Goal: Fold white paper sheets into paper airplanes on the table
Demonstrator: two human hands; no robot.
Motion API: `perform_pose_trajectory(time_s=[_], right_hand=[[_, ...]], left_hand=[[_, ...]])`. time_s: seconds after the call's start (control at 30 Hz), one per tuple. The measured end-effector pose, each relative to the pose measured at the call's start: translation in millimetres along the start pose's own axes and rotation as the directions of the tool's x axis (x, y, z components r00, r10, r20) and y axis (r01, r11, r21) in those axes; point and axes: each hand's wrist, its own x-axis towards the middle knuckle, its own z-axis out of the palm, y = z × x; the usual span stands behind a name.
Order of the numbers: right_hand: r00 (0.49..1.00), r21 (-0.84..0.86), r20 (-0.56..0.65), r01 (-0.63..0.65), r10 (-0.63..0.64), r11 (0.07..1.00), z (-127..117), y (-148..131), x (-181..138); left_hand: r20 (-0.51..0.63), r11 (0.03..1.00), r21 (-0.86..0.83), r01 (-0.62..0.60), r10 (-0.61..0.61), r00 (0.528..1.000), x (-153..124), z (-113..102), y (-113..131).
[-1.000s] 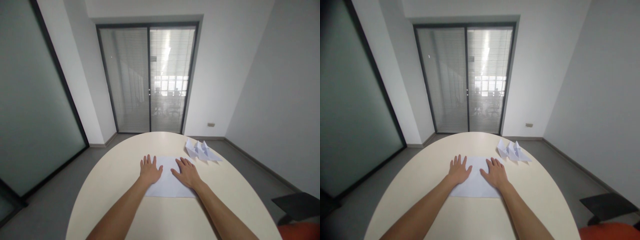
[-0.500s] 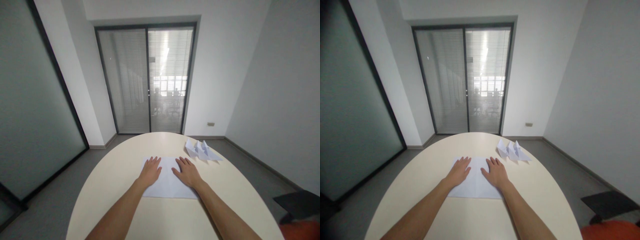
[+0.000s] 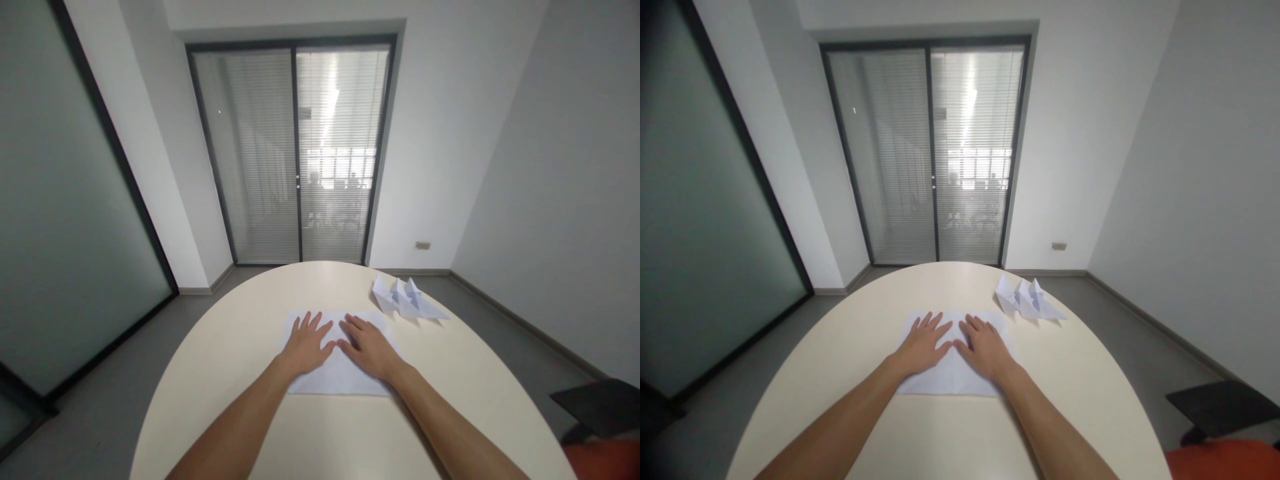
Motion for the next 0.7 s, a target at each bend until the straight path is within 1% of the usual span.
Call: perform_pose_trajectory(time_s=[0.03, 0.1, 0.23, 0.33, 0.43, 0.57, 0.7], right_hand=[[0.998, 0.035, 0.04, 0.046, -0.048, 0.998, 1, -1, -1], [0.994, 0.071, 0.079, 0.068, -0.074, 0.995, 4, -2, -1], [0.997, 0.048, 0.083, -0.007, 0.003, 0.999, 9, 4, 1], [0.994, 0.015, 0.061, -0.087, 0.086, 0.996, 11, 13, 4], [0.989, -0.011, 0.031, -0.144, 0.144, 0.99, 14, 20, 6], [0.987, -0.026, 0.008, -0.158, 0.158, 0.987, 16, 23, 7], [0.988, -0.034, 0.014, -0.155, 0.156, 0.987, 15, 21, 6]], left_hand=[[-0.004, 1.0, 0.004, -0.015, 0.015, 1.0, 1, 0, 2], [-0.012, 1.0, 0.012, -0.016, 0.016, 1.0, 1, 2, 5], [-0.012, 1.0, 0.001, 0.016, -0.016, 1.0, 3, 3, 7], [-0.002, 0.999, -0.017, 0.043, -0.043, 0.999, 3, 4, 6], [0.008, 0.999, -0.028, 0.039, -0.039, 0.999, 3, 5, 4], [0.008, 0.999, -0.026, 0.03, -0.03, 1.0, 3, 6, 3], [-0.007, 1.0, -0.024, 0.008, -0.008, 1.0, 2, 3, 4]])
